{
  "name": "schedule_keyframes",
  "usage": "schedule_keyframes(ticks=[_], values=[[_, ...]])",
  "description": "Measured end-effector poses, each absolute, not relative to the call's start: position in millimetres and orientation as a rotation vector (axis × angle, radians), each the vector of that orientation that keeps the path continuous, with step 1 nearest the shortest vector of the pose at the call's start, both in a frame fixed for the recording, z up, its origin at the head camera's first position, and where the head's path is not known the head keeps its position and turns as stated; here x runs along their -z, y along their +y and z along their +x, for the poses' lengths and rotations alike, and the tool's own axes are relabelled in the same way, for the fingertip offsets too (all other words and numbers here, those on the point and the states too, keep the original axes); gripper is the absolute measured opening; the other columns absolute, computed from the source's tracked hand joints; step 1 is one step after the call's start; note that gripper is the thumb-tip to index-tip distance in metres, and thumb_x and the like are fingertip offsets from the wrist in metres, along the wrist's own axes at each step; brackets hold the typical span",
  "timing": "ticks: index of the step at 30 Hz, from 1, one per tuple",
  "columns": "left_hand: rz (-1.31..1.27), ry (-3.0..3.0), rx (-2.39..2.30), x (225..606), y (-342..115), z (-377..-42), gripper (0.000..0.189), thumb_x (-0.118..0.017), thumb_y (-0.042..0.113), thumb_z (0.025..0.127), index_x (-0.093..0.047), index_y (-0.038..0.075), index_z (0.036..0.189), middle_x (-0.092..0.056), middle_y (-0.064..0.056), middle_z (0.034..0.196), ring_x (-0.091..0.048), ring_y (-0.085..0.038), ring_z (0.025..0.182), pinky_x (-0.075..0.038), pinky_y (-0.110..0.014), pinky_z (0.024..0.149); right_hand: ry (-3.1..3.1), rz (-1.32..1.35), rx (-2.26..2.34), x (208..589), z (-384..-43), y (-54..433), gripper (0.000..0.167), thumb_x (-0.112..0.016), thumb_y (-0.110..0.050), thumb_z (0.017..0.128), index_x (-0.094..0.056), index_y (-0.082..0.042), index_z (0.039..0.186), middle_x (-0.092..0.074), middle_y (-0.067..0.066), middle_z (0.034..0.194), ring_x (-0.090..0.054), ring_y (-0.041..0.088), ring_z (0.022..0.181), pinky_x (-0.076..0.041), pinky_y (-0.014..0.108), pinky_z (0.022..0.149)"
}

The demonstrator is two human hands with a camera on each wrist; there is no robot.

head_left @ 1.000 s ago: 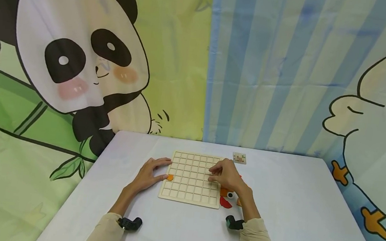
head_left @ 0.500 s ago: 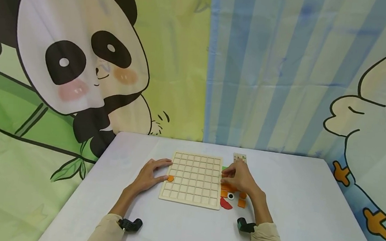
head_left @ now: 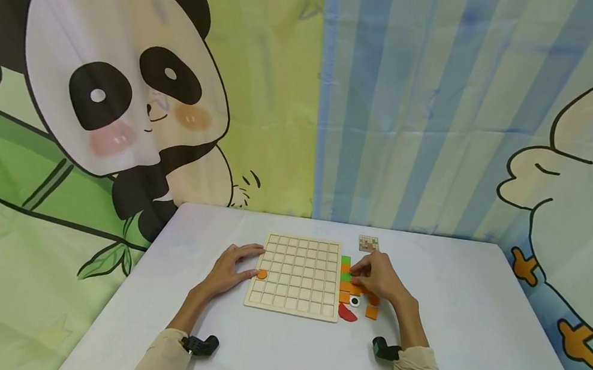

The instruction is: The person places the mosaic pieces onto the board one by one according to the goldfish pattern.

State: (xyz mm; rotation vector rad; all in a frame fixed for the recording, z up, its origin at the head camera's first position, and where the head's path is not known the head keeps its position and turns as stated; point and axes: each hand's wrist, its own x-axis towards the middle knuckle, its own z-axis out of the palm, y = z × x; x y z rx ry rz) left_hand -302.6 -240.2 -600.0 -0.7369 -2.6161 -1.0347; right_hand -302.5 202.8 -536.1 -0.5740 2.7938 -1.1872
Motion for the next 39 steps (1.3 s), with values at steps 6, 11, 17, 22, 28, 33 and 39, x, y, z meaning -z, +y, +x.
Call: schedule_keyframes(ticks=[6, 11, 17, 22, 28, 33, 39], values=[[-0.716, -2.641, 1.05, 597.8, -240.9, -302.1, 0.055, -0.086, 0.025, 0.095, -0.07, 0.015, 0.147, -0.066, -0.005, 0.156, -0.065, -0.03, 0.134, -0.04, -0.039, 0.096, 2.801, -0.613, 1.145, 536.8, -303.2, 205.4, 0.016, -0.089, 0.002, 0.087, -0.087, -0.001, 0.102, -0.082, 0.005, 0.088, -0.059, 0.013, 0.068, -0.051, 0.024, 0.063], [-0.722, -2.649, 1.082, 596.9, -240.8, -302.7, 0.055, -0.086, 0.024, 0.095, -0.07, 0.015, 0.147, -0.066, -0.005, 0.157, -0.065, -0.029, 0.134, -0.039, -0.04, 0.095, 2.81, -0.64, 1.091, 534.3, -302.4, 209.0, 0.016, -0.087, 0.004, 0.086, -0.087, -0.002, 0.101, -0.084, 0.006, 0.093, -0.063, 0.012, 0.072, -0.055, 0.023, 0.068], [-0.737, -2.639, 1.099, 596.3, -240.1, -303.2, 0.056, -0.086, 0.022, 0.095, -0.07, 0.014, 0.147, -0.066, -0.006, 0.157, -0.063, -0.031, 0.143, -0.039, -0.041, 0.098, 2.788, -0.627, 1.048, 534.0, -302.6, 213.9, 0.015, -0.087, 0.002, 0.086, -0.088, -0.005, 0.099, -0.083, 0.006, 0.093, -0.064, 0.012, 0.073, -0.056, 0.023, 0.07], [-0.722, -2.645, 1.095, 596.2, -240.4, -302.1, 0.056, -0.087, 0.023, 0.095, -0.07, 0.015, 0.147, -0.066, -0.005, 0.157, -0.064, -0.03, 0.141, -0.039, -0.042, 0.098, 2.759, -0.605, 1.045, 534.1, -301.7, 214.2, 0.015, -0.087, 0.001, 0.086, -0.087, -0.006, 0.099, -0.082, 0.005, 0.093, -0.062, 0.015, 0.073, -0.056, 0.024, 0.069], [-0.728, -2.63, 1.081, 598.6, -241.3, -302.9, 0.055, -0.086, 0.024, 0.095, -0.07, 0.015, 0.147, -0.066, -0.006, 0.156, -0.066, -0.026, 0.125, -0.039, -0.037, 0.092, 2.748, -0.592, 1.022, 529.8, -300.5, 210.3, 0.017, -0.086, 0.003, 0.084, -0.086, -0.005, 0.1, -0.08, 0.007, 0.093, -0.061, 0.016, 0.075, -0.055, 0.025, 0.069], [-0.739, -2.614, 1.071, 599.1, -241.1, -302.7, 0.054, -0.086, 0.024, 0.095, -0.071, 0.014, 0.146, -0.066, -0.007, 0.156, -0.063, -0.024, 0.115, -0.039, -0.036, 0.09, 2.723, -0.611, 1.021, 524.4, -301.2, 207.3, 0.021, -0.083, 0.007, 0.082, -0.085, -0.001, 0.101, -0.079, 0.01, 0.091, -0.061, 0.016, 0.073, -0.055, 0.025, 0.067], [-0.724, -2.632, 1.089, 596.8, -240.3, -300.8, 0.055, -0.086, 0.024, 0.095, -0.071, 0.014, 0.146, -0.066, -0.006, 0.157, -0.061, -0.023, 0.11, -0.039, -0.038, 0.091, 2.702, -0.632, 0.993, 519.4, -303.7, 203.6, 0.024, -0.088, 0.008, 0.078, -0.085, -0.001, 0.1, -0.079, 0.009, 0.089, -0.06, 0.016, 0.073, -0.055, 0.026, 0.068]])
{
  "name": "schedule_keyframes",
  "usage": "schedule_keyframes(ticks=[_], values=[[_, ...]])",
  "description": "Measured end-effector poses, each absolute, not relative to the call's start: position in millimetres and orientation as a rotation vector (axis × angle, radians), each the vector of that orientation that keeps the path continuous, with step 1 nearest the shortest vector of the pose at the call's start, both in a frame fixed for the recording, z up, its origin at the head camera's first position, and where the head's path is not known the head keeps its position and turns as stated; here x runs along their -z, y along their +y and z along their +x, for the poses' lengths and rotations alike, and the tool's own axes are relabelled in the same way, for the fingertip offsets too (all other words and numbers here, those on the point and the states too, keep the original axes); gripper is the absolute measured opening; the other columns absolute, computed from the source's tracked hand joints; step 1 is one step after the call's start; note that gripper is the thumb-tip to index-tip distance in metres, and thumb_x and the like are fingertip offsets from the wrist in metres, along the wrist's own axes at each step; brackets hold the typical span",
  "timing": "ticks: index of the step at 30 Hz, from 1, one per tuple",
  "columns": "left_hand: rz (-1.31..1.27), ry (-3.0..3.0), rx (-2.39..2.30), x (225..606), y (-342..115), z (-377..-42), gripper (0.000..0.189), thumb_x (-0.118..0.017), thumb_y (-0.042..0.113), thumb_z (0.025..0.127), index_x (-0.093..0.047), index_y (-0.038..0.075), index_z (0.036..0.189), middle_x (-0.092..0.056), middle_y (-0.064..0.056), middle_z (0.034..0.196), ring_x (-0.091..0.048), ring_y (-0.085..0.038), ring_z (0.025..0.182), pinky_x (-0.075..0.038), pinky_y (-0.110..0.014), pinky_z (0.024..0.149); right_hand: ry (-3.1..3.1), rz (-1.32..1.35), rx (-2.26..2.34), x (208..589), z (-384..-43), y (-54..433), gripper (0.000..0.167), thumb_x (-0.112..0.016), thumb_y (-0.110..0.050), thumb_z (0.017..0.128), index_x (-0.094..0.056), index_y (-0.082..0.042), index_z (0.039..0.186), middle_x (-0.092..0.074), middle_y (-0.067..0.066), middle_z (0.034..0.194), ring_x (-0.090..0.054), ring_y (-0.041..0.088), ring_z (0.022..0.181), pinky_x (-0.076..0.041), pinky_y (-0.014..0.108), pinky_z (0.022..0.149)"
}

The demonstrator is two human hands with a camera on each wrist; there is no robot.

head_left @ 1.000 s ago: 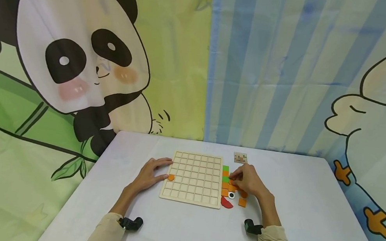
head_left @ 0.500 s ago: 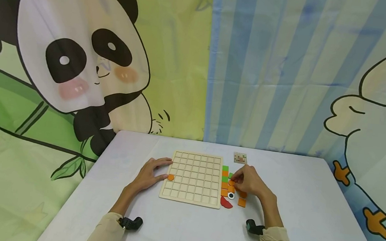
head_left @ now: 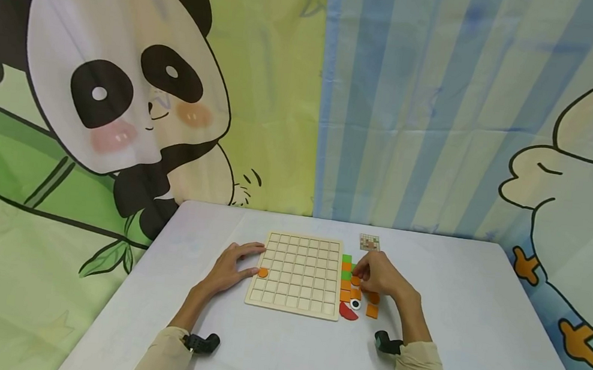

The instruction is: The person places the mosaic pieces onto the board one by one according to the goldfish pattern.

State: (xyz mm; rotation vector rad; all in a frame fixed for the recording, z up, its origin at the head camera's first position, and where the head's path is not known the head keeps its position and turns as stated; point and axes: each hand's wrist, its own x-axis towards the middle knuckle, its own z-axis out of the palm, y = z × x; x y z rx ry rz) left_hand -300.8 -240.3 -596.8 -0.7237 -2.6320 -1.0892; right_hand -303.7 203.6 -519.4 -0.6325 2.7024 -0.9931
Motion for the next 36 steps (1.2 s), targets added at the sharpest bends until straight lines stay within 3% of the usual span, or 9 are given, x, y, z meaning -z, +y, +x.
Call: schedule_keyframes(ticks=[8, 15, 22, 30, 36], values=[[-0.727, -2.633, 1.077, 597.4, -241.2, -300.7, 0.056, -0.087, 0.025, 0.095, -0.07, 0.014, 0.147, -0.066, -0.006, 0.157, -0.064, -0.025, 0.121, -0.04, -0.038, 0.092, 2.709, -0.662, 0.975, 519.7, -304.7, 199.9, 0.025, -0.092, 0.008, 0.076, -0.084, 0.0, 0.099, -0.079, 0.009, 0.088, -0.06, 0.015, 0.073, -0.055, 0.026, 0.068], [-0.731, -2.628, 1.056, 598.9, -241.6, -302.0, 0.056, -0.087, 0.025, 0.094, -0.071, 0.015, 0.146, -0.066, -0.006, 0.157, -0.063, -0.025, 0.112, -0.04, -0.036, 0.09, 2.716, -0.662, 0.996, 523.8, -304.8, 203.8, 0.023, -0.092, 0.009, 0.076, -0.084, -0.001, 0.096, -0.078, 0.009, 0.087, -0.061, 0.015, 0.073, -0.055, 0.026, 0.068], [-0.731, -2.636, 1.088, 596.2, -240.7, -300.8, 0.056, -0.087, 0.025, 0.094, -0.07, 0.015, 0.147, -0.066, -0.005, 0.157, -0.065, -0.028, 0.129, -0.04, -0.038, 0.094, 2.707, -0.618, 1.019, 526.9, -303.7, 205.5, 0.019, -0.092, 0.005, 0.079, -0.084, -0.001, 0.096, -0.078, 0.008, 0.085, -0.06, 0.015, 0.073, -0.055, 0.024, 0.068], [-0.731, -2.612, 1.063, 598.2, -240.7, -300.5, 0.055, -0.086, 0.025, 0.095, -0.071, 0.013, 0.146, -0.067, -0.008, 0.156, -0.057, -0.022, 0.102, -0.039, -0.033, 0.087, 2.729, -0.615, 1.015, 525.0, -303.1, 205.6, 0.014, -0.091, -0.003, 0.084, -0.084, -0.001, 0.096, -0.078, 0.007, 0.085, -0.061, 0.015, 0.073, -0.054, 0.024, 0.068], [-0.738, -2.609, 1.072, 598.9, -240.2, -300.1, 0.055, -0.086, 0.024, 0.095, -0.07, 0.013, 0.147, -0.066, -0.009, 0.156, -0.056, -0.022, 0.1, -0.039, -0.032, 0.087, 2.745, -0.618, 1.019, 525.2, -303.4, 206.3, 0.014, -0.092, -0.007, 0.083, -0.085, -0.004, 0.095, -0.075, 0.002, 0.081, -0.061, 0.015, 0.072, -0.054, 0.025, 0.067]])
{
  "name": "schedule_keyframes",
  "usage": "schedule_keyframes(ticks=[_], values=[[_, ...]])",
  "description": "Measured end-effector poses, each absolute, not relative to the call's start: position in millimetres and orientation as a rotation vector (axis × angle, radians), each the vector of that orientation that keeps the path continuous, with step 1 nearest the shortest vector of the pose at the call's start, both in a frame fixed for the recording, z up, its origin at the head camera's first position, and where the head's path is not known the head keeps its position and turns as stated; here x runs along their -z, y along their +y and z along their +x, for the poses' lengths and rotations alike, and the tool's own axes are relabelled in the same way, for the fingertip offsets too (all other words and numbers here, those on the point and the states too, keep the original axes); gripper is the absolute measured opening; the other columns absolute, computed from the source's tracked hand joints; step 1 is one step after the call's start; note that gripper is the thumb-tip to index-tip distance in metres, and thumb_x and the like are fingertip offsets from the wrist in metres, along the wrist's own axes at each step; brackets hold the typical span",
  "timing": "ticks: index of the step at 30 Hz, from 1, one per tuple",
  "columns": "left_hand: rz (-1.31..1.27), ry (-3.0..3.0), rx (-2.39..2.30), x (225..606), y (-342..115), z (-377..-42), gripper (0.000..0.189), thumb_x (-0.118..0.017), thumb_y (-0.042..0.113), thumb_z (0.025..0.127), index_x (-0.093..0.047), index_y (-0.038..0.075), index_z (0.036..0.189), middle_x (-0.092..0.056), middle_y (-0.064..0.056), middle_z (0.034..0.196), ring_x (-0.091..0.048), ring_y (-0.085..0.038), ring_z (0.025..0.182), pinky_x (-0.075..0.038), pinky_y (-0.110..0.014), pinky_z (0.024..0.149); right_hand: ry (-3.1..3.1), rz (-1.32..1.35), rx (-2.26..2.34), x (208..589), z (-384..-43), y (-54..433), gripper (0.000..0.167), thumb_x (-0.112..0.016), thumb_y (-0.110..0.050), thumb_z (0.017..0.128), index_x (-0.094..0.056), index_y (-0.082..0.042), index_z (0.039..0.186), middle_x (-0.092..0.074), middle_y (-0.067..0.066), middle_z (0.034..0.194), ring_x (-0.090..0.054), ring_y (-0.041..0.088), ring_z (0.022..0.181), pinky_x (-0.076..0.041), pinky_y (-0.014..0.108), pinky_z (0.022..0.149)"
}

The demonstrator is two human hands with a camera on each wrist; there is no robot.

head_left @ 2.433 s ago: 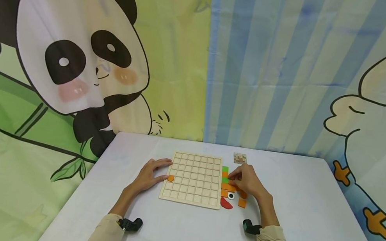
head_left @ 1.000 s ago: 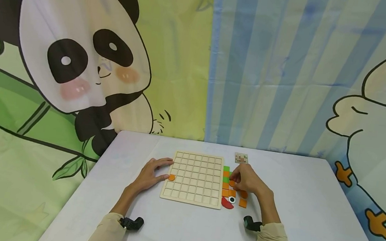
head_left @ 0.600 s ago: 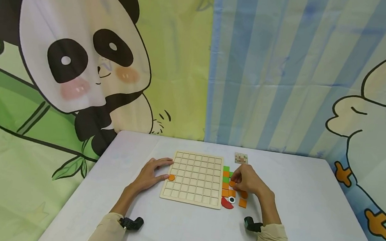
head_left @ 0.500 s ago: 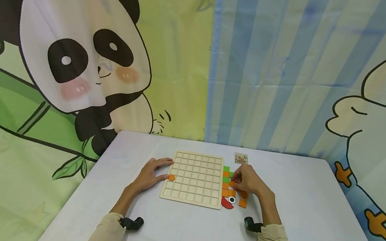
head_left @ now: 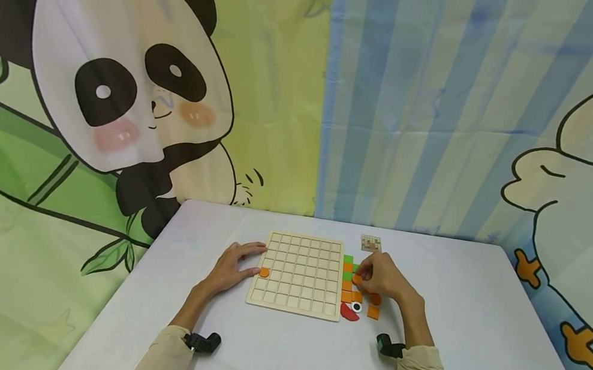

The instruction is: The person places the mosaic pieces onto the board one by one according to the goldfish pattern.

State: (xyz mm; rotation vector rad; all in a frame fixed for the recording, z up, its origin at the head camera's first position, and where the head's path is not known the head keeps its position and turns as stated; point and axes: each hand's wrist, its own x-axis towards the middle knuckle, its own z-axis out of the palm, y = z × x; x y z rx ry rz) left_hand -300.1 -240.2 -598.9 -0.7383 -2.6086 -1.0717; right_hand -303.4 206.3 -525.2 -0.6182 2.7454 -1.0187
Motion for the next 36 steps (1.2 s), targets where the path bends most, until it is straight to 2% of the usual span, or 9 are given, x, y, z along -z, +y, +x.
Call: schedule_keyframes(ticks=[5, 12, 17, 29, 33, 36], values=[[-0.735, -2.624, 1.084, 596.3, -239.9, -299.0, 0.055, -0.086, 0.024, 0.095, -0.07, 0.014, 0.147, -0.066, -0.008, 0.156, -0.059, -0.025, 0.107, -0.039, -0.034, 0.088, 2.753, -0.63, 1.053, 526.0, -304.5, 206.0, 0.016, -0.092, -0.008, 0.082, -0.085, -0.005, 0.095, -0.075, 0.001, 0.082, -0.062, 0.014, 0.072, -0.055, 0.025, 0.067], [-0.702, -2.664, 1.103, 595.8, -240.9, -300.8, 0.056, -0.086, 0.025, 0.095, -0.07, 0.016, 0.148, -0.065, -0.005, 0.158, -0.059, -0.023, 0.111, -0.039, -0.037, 0.091, 2.757, -0.681, 1.094, 525.4, -305.5, 203.5, 0.018, -0.092, -0.004, 0.083, -0.084, -0.001, 0.099, -0.08, 0.007, 0.091, -0.064, 0.013, 0.074, -0.056, 0.024, 0.07], [-0.706, -2.663, 1.102, 594.8, -240.6, -300.5, 0.057, -0.087, 0.024, 0.094, -0.07, 0.015, 0.148, -0.065, -0.005, 0.158, -0.06, -0.024, 0.111, -0.04, -0.036, 0.091, 2.748, -0.7, 1.127, 525.6, -305.3, 200.6, 0.018, -0.091, -0.003, 0.084, -0.084, 0.0, 0.1, -0.081, 0.009, 0.091, -0.065, 0.013, 0.073, -0.057, 0.024, 0.07], [-0.693, -2.676, 1.097, 594.5, -241.1, -299.5, 0.057, -0.087, 0.026, 0.094, -0.07, 0.017, 0.148, -0.065, -0.003, 0.159, -0.058, -0.021, 0.109, -0.04, -0.035, 0.091, 2.743, -0.752, 1.16, 526.2, -304.7, 195.1, 0.017, -0.091, -0.004, 0.084, -0.084, -0.002, 0.099, -0.08, 0.006, 0.09, -0.065, 0.011, 0.073, -0.058, 0.025, 0.07], [-0.699, -2.672, 1.096, 595.1, -241.2, -300.2, 0.056, -0.087, 0.026, 0.095, -0.07, 0.017, 0.148, -0.065, -0.003, 0.158, -0.063, -0.024, 0.117, -0.041, -0.037, 0.093, 2.741, -0.777, 1.16, 527.1, -306.0, 193.3, 0.017, -0.092, -0.004, 0.084, -0.084, -0.001, 0.099, -0.08, 0.006, 0.09, -0.066, 0.011, 0.073, -0.058, 0.024, 0.07], [-0.708, -2.666, 1.1, 595.4, -241.1, -301.0, 0.056, -0.086, 0.026, 0.095, -0.07, 0.016, 0.147, -0.065, -0.003, 0.158, -0.065, -0.028, 0.13, -0.041, -0.039, 0.096, 2.741, -0.796, 1.159, 527.4, -306.5, 191.9, 0.017, -0.092, -0.005, 0.084, -0.085, -0.001, 0.099, -0.08, 0.007, 0.09, -0.066, 0.01, 0.073, -0.058, 0.024, 0.07]])
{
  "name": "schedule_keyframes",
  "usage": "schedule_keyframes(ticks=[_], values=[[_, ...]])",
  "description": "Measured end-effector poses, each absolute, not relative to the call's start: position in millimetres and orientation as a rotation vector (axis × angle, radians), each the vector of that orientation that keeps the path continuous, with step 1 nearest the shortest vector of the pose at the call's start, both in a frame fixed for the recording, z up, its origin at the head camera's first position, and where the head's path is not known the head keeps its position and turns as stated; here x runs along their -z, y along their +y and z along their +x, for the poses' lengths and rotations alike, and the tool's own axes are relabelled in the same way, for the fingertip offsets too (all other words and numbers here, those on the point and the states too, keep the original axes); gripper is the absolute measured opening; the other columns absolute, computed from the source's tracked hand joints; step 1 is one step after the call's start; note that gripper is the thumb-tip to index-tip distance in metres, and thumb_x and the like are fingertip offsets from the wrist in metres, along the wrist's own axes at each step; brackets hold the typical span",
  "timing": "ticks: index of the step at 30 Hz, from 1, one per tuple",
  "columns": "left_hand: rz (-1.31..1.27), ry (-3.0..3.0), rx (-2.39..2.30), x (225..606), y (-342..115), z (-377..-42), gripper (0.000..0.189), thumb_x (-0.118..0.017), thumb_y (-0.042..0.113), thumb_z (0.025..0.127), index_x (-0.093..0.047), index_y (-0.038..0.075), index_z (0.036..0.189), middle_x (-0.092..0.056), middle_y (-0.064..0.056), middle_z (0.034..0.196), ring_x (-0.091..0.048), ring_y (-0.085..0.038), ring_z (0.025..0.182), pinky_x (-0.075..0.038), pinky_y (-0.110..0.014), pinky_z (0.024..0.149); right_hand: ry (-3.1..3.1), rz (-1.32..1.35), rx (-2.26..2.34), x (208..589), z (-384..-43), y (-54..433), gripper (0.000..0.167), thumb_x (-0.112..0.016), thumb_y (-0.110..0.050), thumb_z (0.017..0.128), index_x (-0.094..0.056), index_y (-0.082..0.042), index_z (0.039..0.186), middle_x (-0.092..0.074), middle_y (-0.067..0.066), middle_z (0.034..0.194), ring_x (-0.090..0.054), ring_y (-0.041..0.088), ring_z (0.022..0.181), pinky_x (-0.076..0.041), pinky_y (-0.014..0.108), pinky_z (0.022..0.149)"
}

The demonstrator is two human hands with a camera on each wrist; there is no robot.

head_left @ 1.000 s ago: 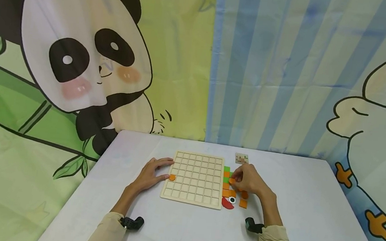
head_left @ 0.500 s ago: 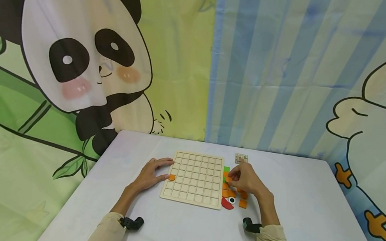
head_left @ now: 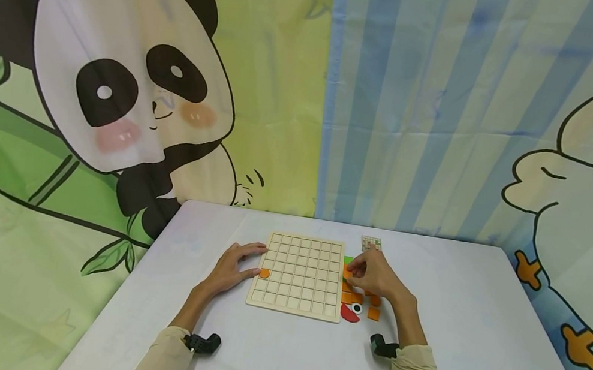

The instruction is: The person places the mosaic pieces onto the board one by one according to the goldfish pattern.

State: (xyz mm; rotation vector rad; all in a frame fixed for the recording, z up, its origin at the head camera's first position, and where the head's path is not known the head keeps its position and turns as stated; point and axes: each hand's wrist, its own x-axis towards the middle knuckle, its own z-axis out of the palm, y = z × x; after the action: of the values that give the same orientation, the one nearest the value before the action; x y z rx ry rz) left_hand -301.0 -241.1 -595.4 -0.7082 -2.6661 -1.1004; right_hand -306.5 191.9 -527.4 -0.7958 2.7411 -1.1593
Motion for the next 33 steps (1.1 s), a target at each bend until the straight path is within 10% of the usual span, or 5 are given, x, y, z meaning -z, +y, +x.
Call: schedule_keyframes(ticks=[15, 22, 33], values=[[-0.712, -2.653, 1.091, 596.5, -241.5, -300.7, 0.056, -0.087, 0.026, 0.094, -0.07, 0.016, 0.147, -0.066, -0.003, 0.157, -0.065, -0.026, 0.12, -0.04, -0.037, 0.092, 2.76, -0.859, 1.175, 529.7, -306.3, 183.0, 0.012, -0.092, -0.006, 0.086, -0.085, -0.004, 0.096, -0.079, 0.002, 0.084, -0.065, 0.007, 0.069, -0.058, 0.026, 0.071], [-0.709, -2.654, 1.092, 597.1, -241.5, -301.0, 0.057, -0.087, 0.026, 0.094, -0.07, 0.016, 0.147, -0.066, -0.003, 0.157, -0.064, -0.025, 0.119, -0.041, -0.038, 0.093, 2.785, -0.844, 1.152, 528.2, -306.7, 178.4, 0.014, -0.093, -0.008, 0.085, -0.085, -0.004, 0.097, -0.079, 0.001, 0.084, -0.066, 0.006, 0.072, -0.057, 0.049, 0.095], [-0.722, -2.639, 1.092, 595.8, -241.0, -300.3, 0.056, -0.087, 0.025, 0.094, -0.07, 0.014, 0.147, -0.066, -0.006, 0.156, -0.066, -0.03, 0.129, -0.041, -0.039, 0.095, 2.698, -0.85, 1.191, 528.2, -311.7, 168.7, 0.015, -0.089, -0.005, 0.089, -0.085, -0.002, 0.103, -0.079, 0.008, 0.093, -0.066, 0.011, 0.076, -0.058, 0.025, 0.073]])
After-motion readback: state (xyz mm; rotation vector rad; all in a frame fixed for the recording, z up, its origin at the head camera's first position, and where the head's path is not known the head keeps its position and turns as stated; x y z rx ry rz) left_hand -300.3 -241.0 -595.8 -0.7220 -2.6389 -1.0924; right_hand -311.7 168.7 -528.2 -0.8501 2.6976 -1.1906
